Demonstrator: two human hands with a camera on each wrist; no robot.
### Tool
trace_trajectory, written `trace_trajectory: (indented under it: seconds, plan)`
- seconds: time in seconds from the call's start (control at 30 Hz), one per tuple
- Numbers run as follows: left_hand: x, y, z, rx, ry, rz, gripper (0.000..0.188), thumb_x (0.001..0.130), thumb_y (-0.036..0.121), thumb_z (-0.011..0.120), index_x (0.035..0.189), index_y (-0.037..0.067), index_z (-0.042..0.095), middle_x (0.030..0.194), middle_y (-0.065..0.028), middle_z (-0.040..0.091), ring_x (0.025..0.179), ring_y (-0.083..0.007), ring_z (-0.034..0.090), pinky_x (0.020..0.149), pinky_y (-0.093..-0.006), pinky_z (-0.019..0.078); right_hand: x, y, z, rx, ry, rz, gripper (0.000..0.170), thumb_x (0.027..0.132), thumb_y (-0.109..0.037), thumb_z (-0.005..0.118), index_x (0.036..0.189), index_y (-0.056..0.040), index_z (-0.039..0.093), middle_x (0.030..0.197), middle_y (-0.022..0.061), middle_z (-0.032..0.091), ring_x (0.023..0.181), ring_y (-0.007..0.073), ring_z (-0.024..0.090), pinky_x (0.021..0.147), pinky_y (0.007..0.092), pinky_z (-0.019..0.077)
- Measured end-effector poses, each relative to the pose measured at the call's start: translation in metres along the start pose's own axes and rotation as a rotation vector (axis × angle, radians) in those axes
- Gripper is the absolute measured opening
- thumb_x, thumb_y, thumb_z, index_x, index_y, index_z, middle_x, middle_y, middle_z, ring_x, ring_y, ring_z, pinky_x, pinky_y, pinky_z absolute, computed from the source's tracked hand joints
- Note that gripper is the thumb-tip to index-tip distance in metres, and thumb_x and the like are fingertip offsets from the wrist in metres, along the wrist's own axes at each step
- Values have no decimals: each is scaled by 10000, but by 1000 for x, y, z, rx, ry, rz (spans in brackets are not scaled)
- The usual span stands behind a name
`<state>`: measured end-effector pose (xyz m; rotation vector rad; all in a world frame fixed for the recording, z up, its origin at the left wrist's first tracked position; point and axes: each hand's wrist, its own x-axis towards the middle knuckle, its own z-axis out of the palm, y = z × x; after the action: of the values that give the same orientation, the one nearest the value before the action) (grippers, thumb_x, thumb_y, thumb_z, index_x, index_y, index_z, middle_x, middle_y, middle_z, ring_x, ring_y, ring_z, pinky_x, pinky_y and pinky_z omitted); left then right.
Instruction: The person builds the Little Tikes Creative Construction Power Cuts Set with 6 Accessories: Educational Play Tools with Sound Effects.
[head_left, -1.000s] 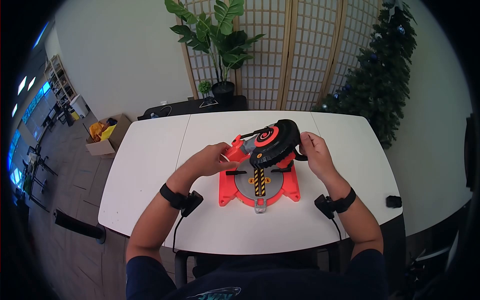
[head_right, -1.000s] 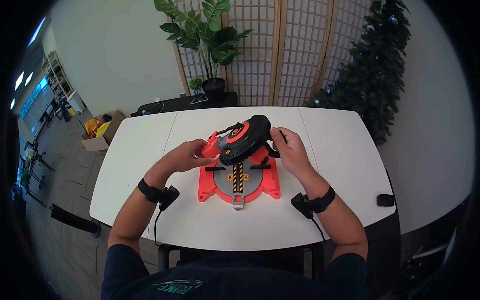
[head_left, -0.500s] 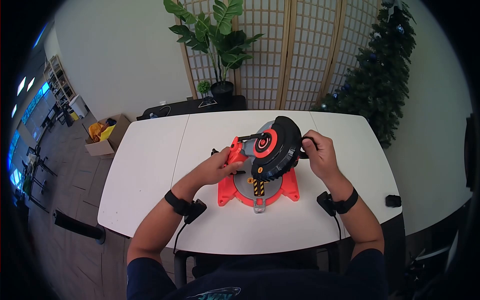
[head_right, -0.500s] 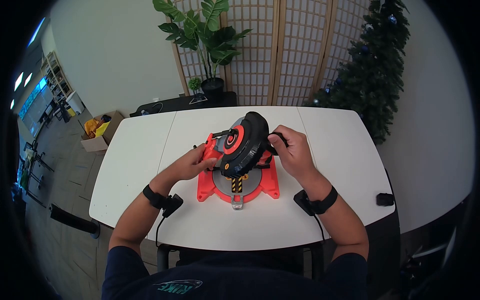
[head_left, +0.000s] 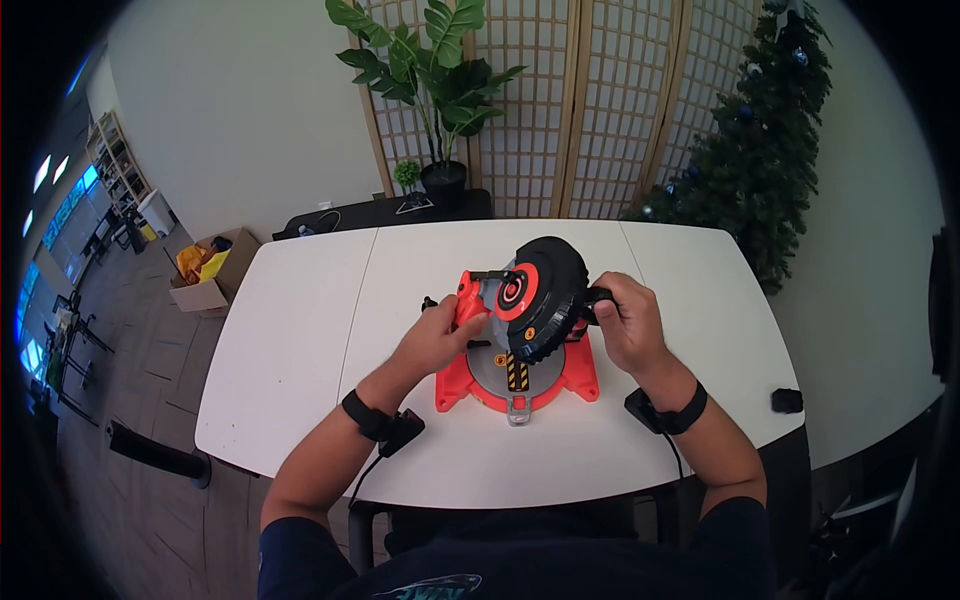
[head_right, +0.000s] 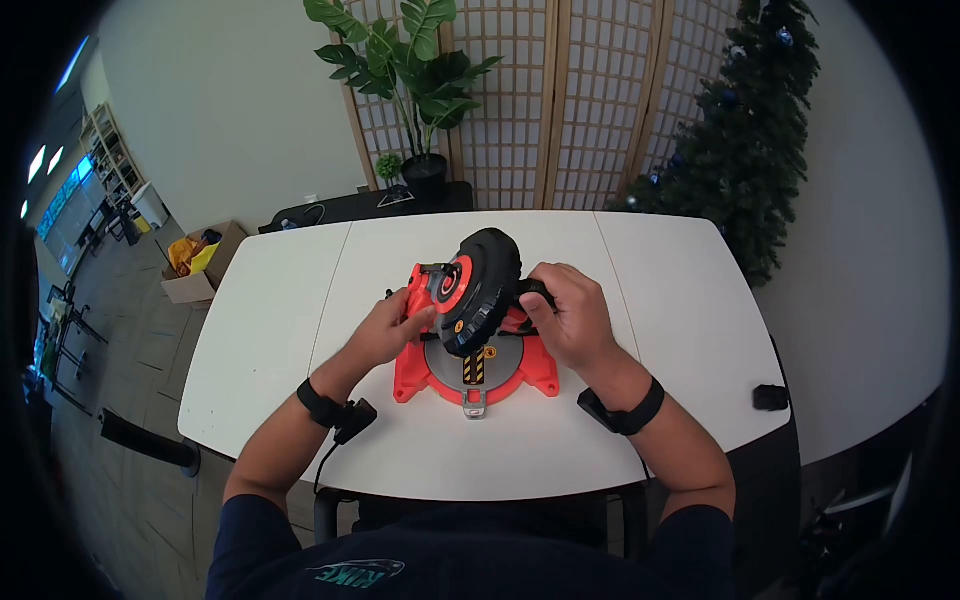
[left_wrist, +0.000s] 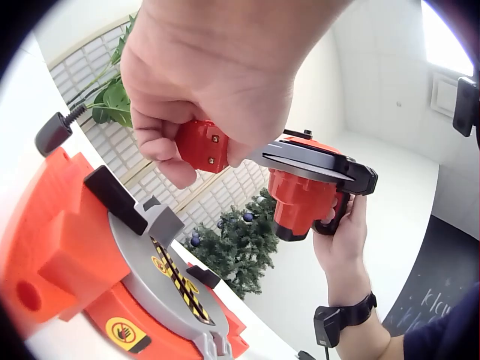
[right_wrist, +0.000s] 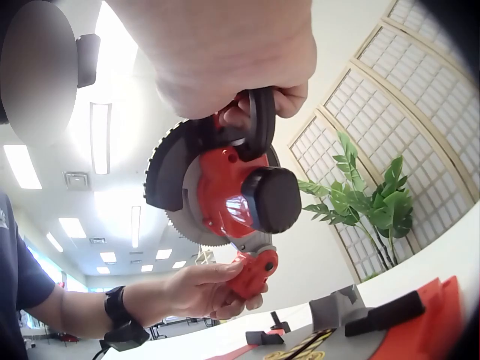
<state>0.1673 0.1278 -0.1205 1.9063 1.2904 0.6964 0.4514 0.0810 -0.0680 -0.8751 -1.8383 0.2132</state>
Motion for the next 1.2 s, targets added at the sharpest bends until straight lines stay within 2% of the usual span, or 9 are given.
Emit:
trace_trajectory:
  seconds: [0.07, 0.4, 0.5, 0.57, 0.67, 0.87, 1.0, 1.07, 1.2]
  plan:
    - [2, -5, 3, -15, 30, 2, 476, 984, 452, 604, 1022, -20, 565, 812, -133, 680, 688, -194, 677, 658, -333, 531, 0, 0, 2, -20, -22, -57, 591, 992, -551, 527, 776, -1, 543, 655, 119, 514, 616, 297, 508, 587, 374, 419]
    - [3, -3, 5, -70, 3, -72, 453, 985, 428, 600, 1018, -22, 568, 829, -129, 690, 683, -191, 693, 651, -332, 540, 2, -6, 5, -71, -39, -147, 580, 994, -548, 519, 760, -17, 533, 649, 121, 506, 611, 314, 516, 584, 386, 421]
    - [5, -6, 6, -93, 1, -61, 454, 987, 422, 596, 1035, -28, 562, 840, -130, 690, 690, -192, 694, 664, -329, 542, 3, -7, 3, -100, -43, -167, 506, 997, -464, 559, 763, -16, 538, 650, 125, 514, 604, 316, 514, 584, 391, 422]
    - [6, -7, 7, -134, 0, -4, 452, 987, 419, 597, 1060, -26, 556, 845, -126, 690, 693, -187, 690, 666, -329, 541, 5, -12, 2, -135, -41, -147, 405, 992, -348, 597, 769, -14, 545, 652, 126, 524, 599, 315, 513, 586, 392, 425]
    - [4, 1, 3, -116, -15, -22, 455, 987, 418, 602, 1079, -25, 546, 834, -129, 684, 714, -200, 687, 677, -339, 532, 8, -12, -1, -142, -65, -160, 329, 985, -264, 610, 782, -10, 556, 661, 126, 535, 607, 312, 518, 592, 393, 431]
    - [6, 1, -6, 103, 10, 59, 464, 980, 423, 620, 1108, -16, 539, 824, -147, 675, 753, -263, 678, 713, -367, 511, 13, -11, -6, -128, -78, -140, 316, 992, -269, 597, 805, -16, 573, 676, 122, 544, 636, 312, 534, 611, 393, 439]
    - [10, -8, -9, 108, -17, 110, 464, 972, 420, 634, 1122, -9, 540, 832, -149, 676, 763, -267, 674, 719, -367, 511, 19, -12, -11, -139, -78, -148, 316, 992, -272, 598, 807, -17, 574, 682, 121, 547, 641, 312, 536, 615, 393, 440]
    - [13, -15, -7, 33, -16, 201, 473, 964, 421, 648, 1127, -11, 547, 846, -153, 678, 788, -265, 672, 735, -367, 512, 23, -12, -12, -127, -71, -137, 320, 987, -277, 606, 799, -19, 581, 677, 118, 549, 639, 309, 535, 618, 392, 442]
    - [22, -12, -8, 109, -50, 213, 472, 951, 405, 673, 1137, -15, 567, 885, -152, 688, 808, -261, 669, 749, -366, 514, 37, -16, -18, -174, -99, -114, 327, 980, -292, 616, 791, -27, 596, 660, 112, 550, 636, 302, 535, 615, 391, 438]
